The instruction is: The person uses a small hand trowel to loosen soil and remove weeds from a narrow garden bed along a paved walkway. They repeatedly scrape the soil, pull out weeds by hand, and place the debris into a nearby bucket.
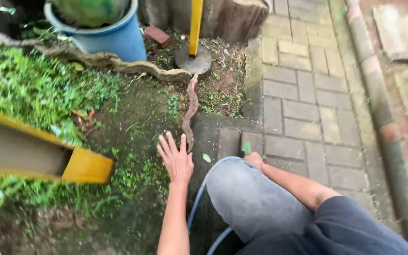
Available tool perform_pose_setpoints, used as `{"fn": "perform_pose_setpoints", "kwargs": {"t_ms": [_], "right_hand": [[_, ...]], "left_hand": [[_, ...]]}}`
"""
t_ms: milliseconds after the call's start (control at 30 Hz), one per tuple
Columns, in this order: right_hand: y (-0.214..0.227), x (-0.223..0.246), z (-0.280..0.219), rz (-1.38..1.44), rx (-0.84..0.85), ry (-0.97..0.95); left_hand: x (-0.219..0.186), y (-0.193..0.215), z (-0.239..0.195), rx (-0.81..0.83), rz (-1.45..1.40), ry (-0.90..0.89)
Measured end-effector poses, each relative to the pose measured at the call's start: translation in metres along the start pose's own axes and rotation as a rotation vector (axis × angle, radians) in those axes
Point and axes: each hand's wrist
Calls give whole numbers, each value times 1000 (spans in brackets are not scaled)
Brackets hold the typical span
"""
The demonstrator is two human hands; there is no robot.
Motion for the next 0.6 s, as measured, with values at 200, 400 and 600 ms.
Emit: {"fn": "perform_pose_setpoints", "kwargs": {"t_ms": [200,400,600], "right_hand": [[137,240,-69,553,219,-53],[201,315,-66,709,535,-156],[231,322,-10,817,147,-222]], "left_hand": [[2,3,-11,-2,-12,28],[3,2,-6,55,-4,-20],[-7,6,11,113,56,36]]}}
Point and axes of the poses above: each hand's wrist, its own z-axis towards the middle knuckle, its own y-axis out of the back of the hand, x = y × z, and after that the axes turned 9 degrees about -y, right-handed
